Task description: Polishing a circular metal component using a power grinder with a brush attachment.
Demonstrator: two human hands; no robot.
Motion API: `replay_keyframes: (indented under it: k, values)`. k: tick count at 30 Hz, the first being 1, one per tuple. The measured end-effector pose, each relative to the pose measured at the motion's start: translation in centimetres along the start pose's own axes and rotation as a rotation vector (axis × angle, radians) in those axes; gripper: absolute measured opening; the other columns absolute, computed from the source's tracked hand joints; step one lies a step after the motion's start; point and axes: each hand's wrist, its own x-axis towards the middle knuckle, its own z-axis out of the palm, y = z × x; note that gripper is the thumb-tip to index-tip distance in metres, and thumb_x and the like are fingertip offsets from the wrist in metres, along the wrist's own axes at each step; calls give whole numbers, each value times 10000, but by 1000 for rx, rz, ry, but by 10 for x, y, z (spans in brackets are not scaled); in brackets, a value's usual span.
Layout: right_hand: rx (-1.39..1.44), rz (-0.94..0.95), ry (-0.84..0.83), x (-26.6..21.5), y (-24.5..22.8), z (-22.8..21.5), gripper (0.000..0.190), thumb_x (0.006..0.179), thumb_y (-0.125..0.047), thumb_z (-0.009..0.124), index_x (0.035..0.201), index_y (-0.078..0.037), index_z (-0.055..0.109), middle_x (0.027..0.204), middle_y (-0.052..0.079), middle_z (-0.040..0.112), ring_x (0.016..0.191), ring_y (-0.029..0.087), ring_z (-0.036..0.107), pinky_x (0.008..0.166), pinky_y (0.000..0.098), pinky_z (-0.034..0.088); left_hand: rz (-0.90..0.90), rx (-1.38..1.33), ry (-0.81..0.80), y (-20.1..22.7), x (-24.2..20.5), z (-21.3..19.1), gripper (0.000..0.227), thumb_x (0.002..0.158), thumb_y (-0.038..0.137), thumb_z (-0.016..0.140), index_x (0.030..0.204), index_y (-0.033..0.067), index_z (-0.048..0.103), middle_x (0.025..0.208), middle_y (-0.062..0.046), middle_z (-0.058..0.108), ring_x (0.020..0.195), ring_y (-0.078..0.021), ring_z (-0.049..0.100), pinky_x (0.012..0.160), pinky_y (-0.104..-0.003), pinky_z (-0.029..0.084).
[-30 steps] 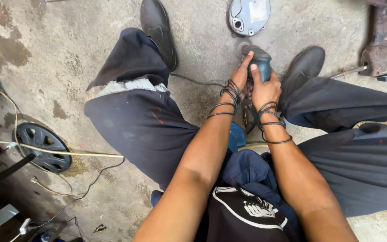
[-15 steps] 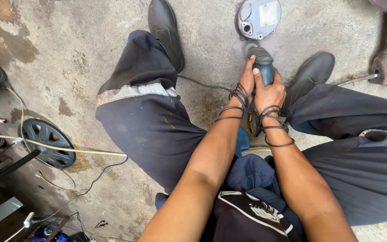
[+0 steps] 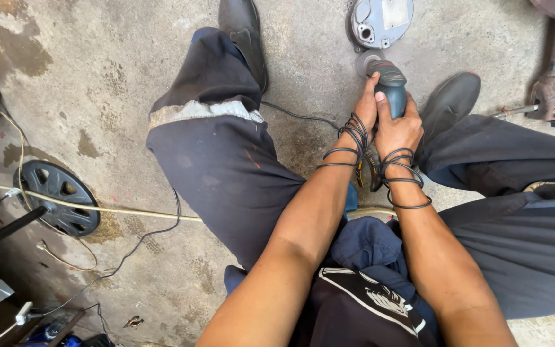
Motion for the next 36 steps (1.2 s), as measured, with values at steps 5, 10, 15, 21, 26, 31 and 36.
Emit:
replay_keyframes:
  k: [5, 10, 15, 21, 26, 31, 36]
  values:
    - [7, -12, 12, -3, 4, -5, 688, 913, -748, 727, 1366, -237, 642, 1091, 213, 741, 1060, 393, 703, 900, 498, 567, 16, 3, -19, -3, -13, 1, 815, 910, 631, 522, 1536, 116, 436, 1631, -196, 346, 1512, -368, 309, 1249, -491, 263]
    - [19, -11, 11, -8, 0, -11, 681, 915, -738, 728, 1368, -237, 641, 1100, 212, 739, 1067, 394, 700, 909, 497, 567, 53, 3, -18, -4, -15, 0, 793, 924, 619, 526, 1528, 112, 451, 1625, -192, 359, 1515, -363, 309, 1257, -495, 250]
    - [23, -26, 21, -13, -2, -16, 657, 934, -719, 720, 1366, -231, 639, 1117, 224, 732, 1077, 409, 693, 920, 511, 558, 74, 19, -52, -4, -23, 4, 768, 946, 612, 499, 1527, 113, 447, 1634, -207, 341, 1530, -378, 278, 1268, -500, 229]
    - [-29, -18, 34, -3, 5, -10, 686, 930, -748, 712, 1360, -217, 649, 1116, 233, 733, 1071, 411, 695, 921, 505, 561, 66, 86, -85, -6, -13, 0, 787, 959, 610, 470, 1528, 68, 436, 1635, -212, 332, 1537, -359, 261, 1289, -491, 183]
    - [-21, -10, 32, 16, 5, 6, 684, 922, -748, 716, 1352, -221, 651, 1124, 222, 737, 1077, 404, 696, 928, 497, 560, 79, 119, -84, -4, 13, 0, 824, 949, 630, 461, 1550, 69, 401, 1654, -196, 296, 1549, -345, 234, 1296, -485, 164]
    - [-46, 13, 27, 28, 9, 11, 683, 913, -755, 714, 1333, -218, 667, 1098, 207, 740, 1053, 392, 706, 912, 482, 571, 62, 189, -93, -26, 52, -2, 791, 969, 640, 424, 1547, 100, 428, 1647, -206, 314, 1544, -360, 240, 1298, -491, 156]
    - [-51, 18, 10, 35, 9, 12, 658, 910, -752, 719, 1313, -232, 681, 1086, 190, 743, 1047, 385, 706, 896, 484, 574, 73, 205, -59, -47, 83, -5, 764, 978, 657, 424, 1530, 131, 470, 1627, -209, 358, 1538, -356, 265, 1296, -489, 169]
